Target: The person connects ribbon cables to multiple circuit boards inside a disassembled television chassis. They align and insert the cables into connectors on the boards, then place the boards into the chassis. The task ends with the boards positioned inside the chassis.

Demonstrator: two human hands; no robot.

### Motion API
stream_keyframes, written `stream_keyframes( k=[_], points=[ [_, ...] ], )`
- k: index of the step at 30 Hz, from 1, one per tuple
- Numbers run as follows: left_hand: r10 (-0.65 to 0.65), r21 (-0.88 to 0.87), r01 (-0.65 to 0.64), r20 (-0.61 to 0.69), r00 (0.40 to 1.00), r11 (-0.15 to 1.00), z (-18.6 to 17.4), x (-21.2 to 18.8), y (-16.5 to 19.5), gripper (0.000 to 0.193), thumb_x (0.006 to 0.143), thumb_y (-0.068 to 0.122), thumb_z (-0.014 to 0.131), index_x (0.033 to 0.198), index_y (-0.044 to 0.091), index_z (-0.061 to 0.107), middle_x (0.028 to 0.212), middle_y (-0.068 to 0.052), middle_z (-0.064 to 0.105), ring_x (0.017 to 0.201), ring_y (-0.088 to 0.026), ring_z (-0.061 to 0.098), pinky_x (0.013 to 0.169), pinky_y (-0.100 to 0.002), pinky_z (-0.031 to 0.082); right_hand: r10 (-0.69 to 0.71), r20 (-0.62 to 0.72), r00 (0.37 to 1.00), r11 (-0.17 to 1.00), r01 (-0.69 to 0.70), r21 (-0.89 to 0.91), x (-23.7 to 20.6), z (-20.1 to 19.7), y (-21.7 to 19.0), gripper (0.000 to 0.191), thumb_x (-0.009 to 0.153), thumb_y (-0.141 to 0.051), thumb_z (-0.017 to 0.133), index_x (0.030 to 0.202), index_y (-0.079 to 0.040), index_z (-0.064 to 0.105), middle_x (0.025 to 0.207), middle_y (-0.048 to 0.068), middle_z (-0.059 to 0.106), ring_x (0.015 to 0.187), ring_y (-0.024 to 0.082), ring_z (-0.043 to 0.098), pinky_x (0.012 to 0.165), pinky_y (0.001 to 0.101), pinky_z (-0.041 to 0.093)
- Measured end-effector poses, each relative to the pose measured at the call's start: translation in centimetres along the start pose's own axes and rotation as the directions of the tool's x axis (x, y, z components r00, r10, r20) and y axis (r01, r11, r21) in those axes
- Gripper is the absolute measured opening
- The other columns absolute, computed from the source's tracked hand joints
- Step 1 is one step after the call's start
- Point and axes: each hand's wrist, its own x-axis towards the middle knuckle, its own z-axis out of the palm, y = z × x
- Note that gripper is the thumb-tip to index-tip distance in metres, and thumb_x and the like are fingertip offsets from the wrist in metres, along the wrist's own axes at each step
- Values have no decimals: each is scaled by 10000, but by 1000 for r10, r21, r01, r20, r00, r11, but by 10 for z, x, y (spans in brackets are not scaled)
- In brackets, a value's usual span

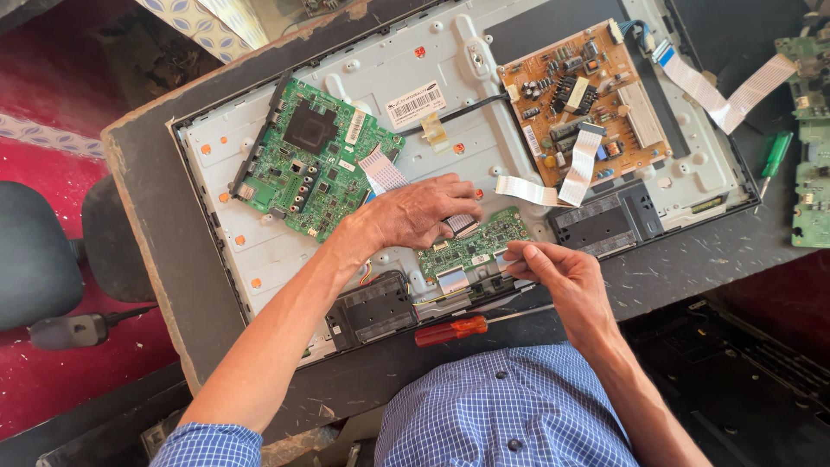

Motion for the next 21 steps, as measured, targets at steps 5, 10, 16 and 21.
stream_keyframes(
  k=[5,10,16,21],
  points=[
    [67,-3,-67,-26,997,998,0,-2,-5,525,703,15,786,1201,43,620,1258,-117,601,1141,-326,556,997,-424,491,27,-65,998,990,-36,-138,-3,2,-5,342,998,-206,604,1201,37,735,1004,113,794,929,160,754,873,272,568],
    [143,-54,-147,-60,988,988,0,1,-13,449,732,27,786,1150,18,623,1242,-113,609,1111,-313,563,970,-410,505,58,-126,990,979,-81,-185,-5,8,-10,309,980,-158,639,1203,34,737,973,116,794,912,152,745,844,267,559],
    [162,-57,-163,-18,987,985,2,12,-15,459,661,81,810,1086,38,640,1080,-67,600,1019,-303,553,893,-428,504,87,-177,980,968,-126,-218,-11,11,-16,283,968,-92,636,1201,33,736,1005,103,792,898,138,727,820,251,563],
    [143,-84,-143,-12,990,986,1,12,-13,498,652,79,808,1123,49,651,1085,-48,591,1044,-278,552,902,-422,496,151,-249,957,945,-214,-247,-13,10,-19,277,961,-81,645,1191,27,756,970,117,799,872,134,725,782,242,557]
  ],
)
